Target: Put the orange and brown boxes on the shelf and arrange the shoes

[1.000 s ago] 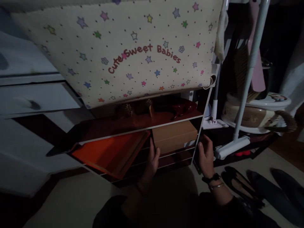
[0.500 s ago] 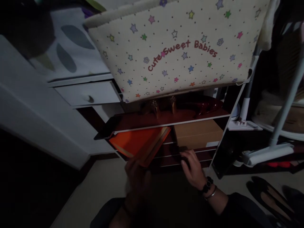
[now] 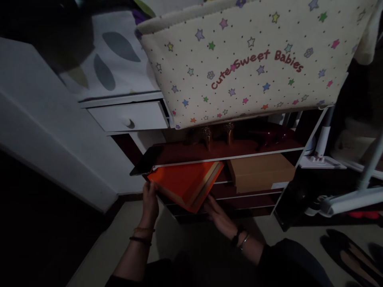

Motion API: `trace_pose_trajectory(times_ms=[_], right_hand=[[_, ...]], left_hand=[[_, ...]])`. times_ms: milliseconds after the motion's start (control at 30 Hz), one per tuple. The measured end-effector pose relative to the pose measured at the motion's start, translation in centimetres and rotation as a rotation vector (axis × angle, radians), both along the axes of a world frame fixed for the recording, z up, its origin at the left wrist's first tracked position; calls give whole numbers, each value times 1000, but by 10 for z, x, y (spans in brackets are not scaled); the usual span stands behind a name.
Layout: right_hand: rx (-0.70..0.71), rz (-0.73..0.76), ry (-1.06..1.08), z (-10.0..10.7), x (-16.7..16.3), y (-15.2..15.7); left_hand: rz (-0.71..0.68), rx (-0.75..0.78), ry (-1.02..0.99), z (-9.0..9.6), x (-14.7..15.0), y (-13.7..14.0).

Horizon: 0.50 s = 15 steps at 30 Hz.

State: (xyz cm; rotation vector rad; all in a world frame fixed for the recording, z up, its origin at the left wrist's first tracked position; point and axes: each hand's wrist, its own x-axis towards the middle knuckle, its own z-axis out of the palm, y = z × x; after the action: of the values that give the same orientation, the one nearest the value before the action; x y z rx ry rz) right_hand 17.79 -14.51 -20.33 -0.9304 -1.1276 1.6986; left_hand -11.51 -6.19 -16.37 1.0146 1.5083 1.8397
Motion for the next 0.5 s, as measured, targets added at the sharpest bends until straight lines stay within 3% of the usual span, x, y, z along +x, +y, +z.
trace_pose_trajectory(times_ms=[100,267,500], right_hand=[[40,15,118,8,-13,4],[59,5,234,12,-24,6],[92,-196,201,19,-15,13]], left_hand=[[-54,25,-21,3,4,-1],[9,-27,38,1,8,-20],[-52,-82,34,-12,19,-41]])
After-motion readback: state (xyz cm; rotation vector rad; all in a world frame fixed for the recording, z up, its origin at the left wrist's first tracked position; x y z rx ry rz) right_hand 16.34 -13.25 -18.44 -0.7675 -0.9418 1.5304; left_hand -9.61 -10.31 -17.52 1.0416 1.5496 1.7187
